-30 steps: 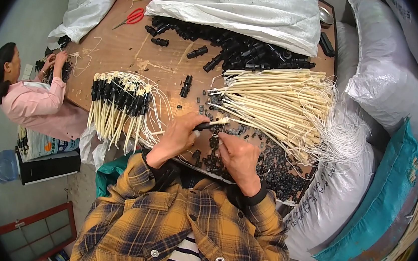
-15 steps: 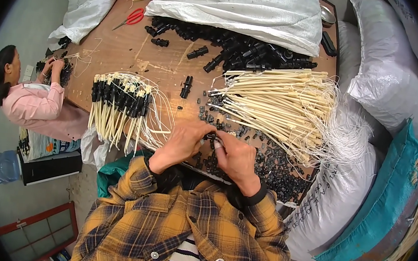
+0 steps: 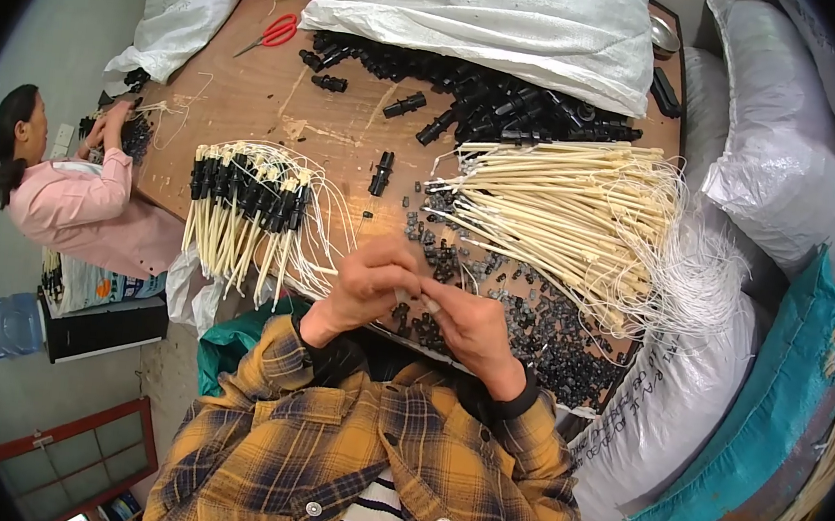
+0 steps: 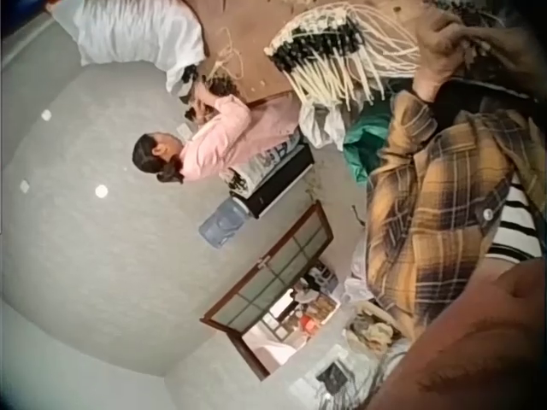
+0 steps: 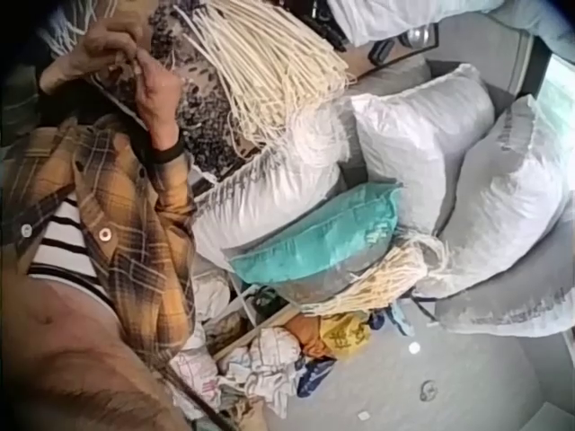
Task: Assembling small black connectors onto bundles of white electrical wires at a workstation.
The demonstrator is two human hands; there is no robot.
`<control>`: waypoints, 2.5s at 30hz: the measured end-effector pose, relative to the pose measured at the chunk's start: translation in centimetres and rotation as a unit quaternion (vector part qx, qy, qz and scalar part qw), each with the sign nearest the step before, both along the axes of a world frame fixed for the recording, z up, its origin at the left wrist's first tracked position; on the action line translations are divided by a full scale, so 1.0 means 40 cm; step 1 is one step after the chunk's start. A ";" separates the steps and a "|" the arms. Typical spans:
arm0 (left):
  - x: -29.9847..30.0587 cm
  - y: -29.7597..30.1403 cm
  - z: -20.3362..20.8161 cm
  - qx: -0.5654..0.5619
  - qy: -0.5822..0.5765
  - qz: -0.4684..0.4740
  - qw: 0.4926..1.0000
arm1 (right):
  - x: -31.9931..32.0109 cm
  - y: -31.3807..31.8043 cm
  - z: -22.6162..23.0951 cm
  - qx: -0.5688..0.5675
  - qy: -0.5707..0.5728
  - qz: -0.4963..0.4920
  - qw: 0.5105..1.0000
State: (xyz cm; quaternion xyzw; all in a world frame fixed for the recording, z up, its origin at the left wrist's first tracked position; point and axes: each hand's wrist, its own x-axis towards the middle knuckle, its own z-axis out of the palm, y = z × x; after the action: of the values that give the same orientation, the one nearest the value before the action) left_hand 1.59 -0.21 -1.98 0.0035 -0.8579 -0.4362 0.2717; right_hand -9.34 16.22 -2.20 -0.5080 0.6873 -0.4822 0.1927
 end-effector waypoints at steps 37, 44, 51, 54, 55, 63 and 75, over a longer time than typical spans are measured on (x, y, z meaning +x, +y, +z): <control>-0.048 0.078 -0.033 0.254 -0.162 0.143 0.943 | -0.001 -0.011 -0.058 0.035 -0.317 -0.170 0.932; -0.036 0.067 -0.067 0.298 -0.177 0.107 0.932 | -0.003 -0.011 -0.029 0.065 -0.223 -0.149 0.961; -0.059 0.059 0.031 0.027 -0.087 0.027 0.996 | -0.035 0.034 -0.022 -0.099 -0.617 -0.050 0.779; -0.035 0.049 -0.007 0.027 -0.164 -0.004 0.986 | -0.048 0.046 -0.017 -0.116 -0.663 -0.005 0.740; -0.035 0.043 -0.014 0.053 -0.165 0.002 0.985 | -0.047 0.045 -0.014 -0.064 -0.472 -0.026 0.879; -0.027 0.043 -0.017 -0.106 -0.155 0.067 0.980 | -0.029 0.024 0.011 0.066 0.151 -0.079 0.983; 0.092 -0.156 0.050 -0.291 -0.036 0.356 0.887 | -0.063 0.003 0.050 -0.038 0.121 -0.199 0.972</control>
State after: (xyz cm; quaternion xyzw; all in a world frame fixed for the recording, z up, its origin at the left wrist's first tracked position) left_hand 5.26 -6.43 0.02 0.2454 -0.8966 -0.0405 0.3663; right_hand -11.88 16.35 -0.19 -0.4224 0.7742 -0.4713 -0.0112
